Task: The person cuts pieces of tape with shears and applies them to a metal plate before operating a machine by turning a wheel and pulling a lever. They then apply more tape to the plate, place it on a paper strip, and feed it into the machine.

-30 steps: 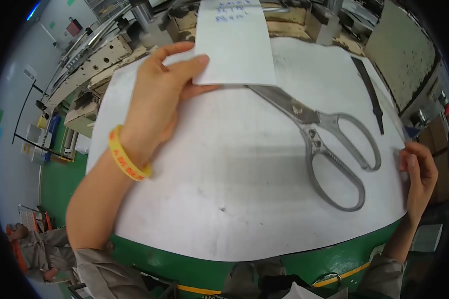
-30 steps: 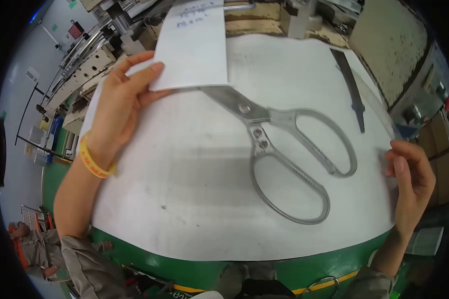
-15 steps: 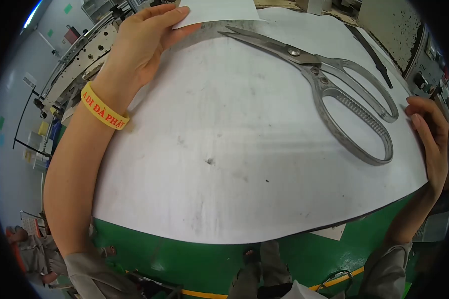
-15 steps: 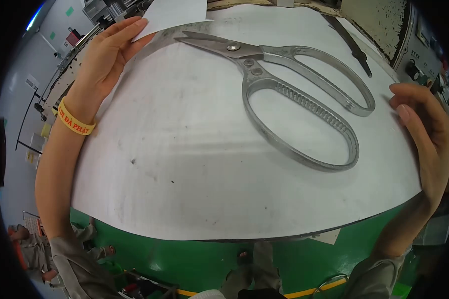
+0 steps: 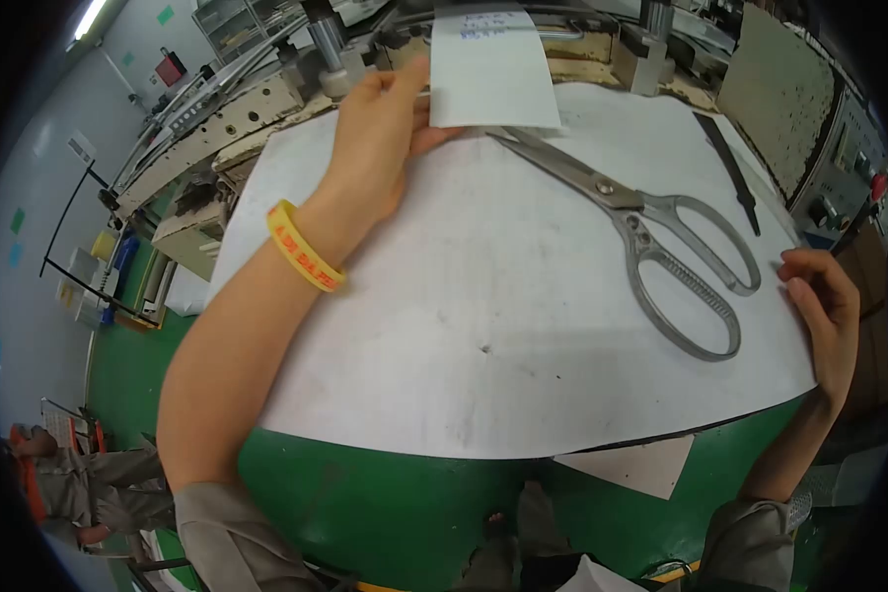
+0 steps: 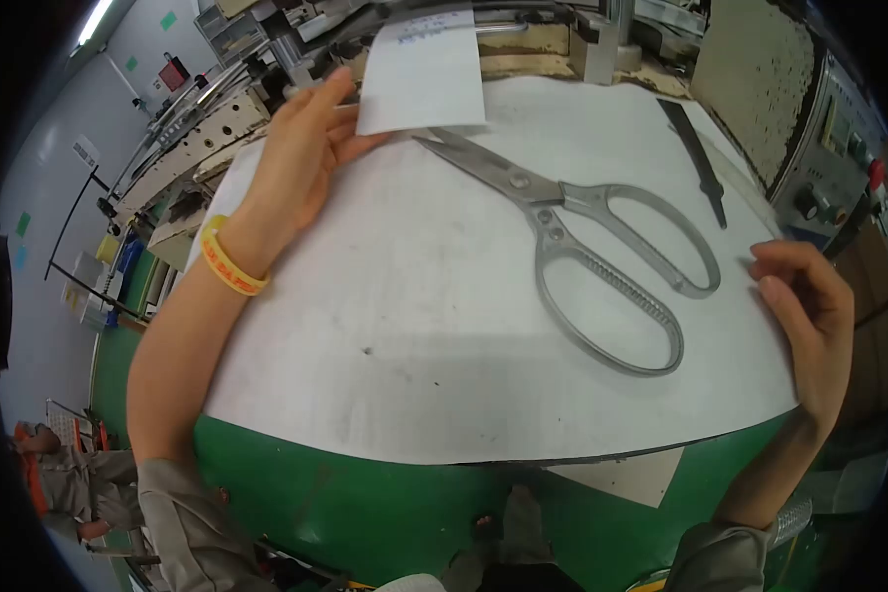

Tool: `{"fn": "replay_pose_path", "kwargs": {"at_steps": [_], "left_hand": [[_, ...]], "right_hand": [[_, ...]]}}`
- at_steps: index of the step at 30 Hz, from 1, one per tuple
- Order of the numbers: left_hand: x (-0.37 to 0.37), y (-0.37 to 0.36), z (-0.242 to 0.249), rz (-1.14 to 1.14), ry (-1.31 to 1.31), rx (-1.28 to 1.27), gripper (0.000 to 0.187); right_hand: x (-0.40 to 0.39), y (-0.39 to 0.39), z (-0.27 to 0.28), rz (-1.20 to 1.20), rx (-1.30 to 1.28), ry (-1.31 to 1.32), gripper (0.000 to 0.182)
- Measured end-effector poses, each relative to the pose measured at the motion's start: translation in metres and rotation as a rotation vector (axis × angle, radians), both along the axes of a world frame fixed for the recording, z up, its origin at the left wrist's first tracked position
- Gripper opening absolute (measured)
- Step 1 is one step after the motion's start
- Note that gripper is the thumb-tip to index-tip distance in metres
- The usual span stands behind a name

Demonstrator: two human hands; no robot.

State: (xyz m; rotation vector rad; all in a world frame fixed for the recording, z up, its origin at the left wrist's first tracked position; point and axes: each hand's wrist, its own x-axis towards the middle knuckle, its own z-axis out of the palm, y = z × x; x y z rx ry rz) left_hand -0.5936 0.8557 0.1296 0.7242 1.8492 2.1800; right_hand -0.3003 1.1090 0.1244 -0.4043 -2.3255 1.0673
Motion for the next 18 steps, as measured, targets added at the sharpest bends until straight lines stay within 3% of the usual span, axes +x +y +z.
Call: {"fn": "replay_pose_path", "kwargs": {"at_steps": [5,8,9,11,14,16,18], "left_hand": [[-0.003,0.000,-0.004,0.014,-0.038,-0.025,0.044],[0.002,-0.001,0.003,-0.041,-0.061,0.001,0.048],[0.003,-0.002,0.003,-0.051,-0.071,-0.008,0.050],[0.002,-0.001,0.000,-0.065,-0.081,0.025,0.051],[-0.001,-0.001,-0.001,-0.079,-0.080,0.047,0.053],[-0.001,-0.001,-0.001,-0.085,-0.091,0.051,0.052],[-0.001,-0.002,-0.001,-0.111,-0.086,0.051,0.052]], "right_hand": [[0.002,-0.001,0.006,-0.011,0.022,0.043,0.015],[-0.004,-0.008,0.033,0.072,0.330,0.069,0.016],[-0.017,-0.019,0.050,0.164,0.321,0.076,0.018],[-0.066,-0.028,0.077,0.314,0.405,0.077,0.022],[-0.159,-0.010,0.064,0.430,0.548,0.051,0.030],[-0.218,0.010,0.041,0.337,0.796,0.101,0.037],[-0.258,0.015,0.039,0.320,0.805,0.044,0.043]]}}
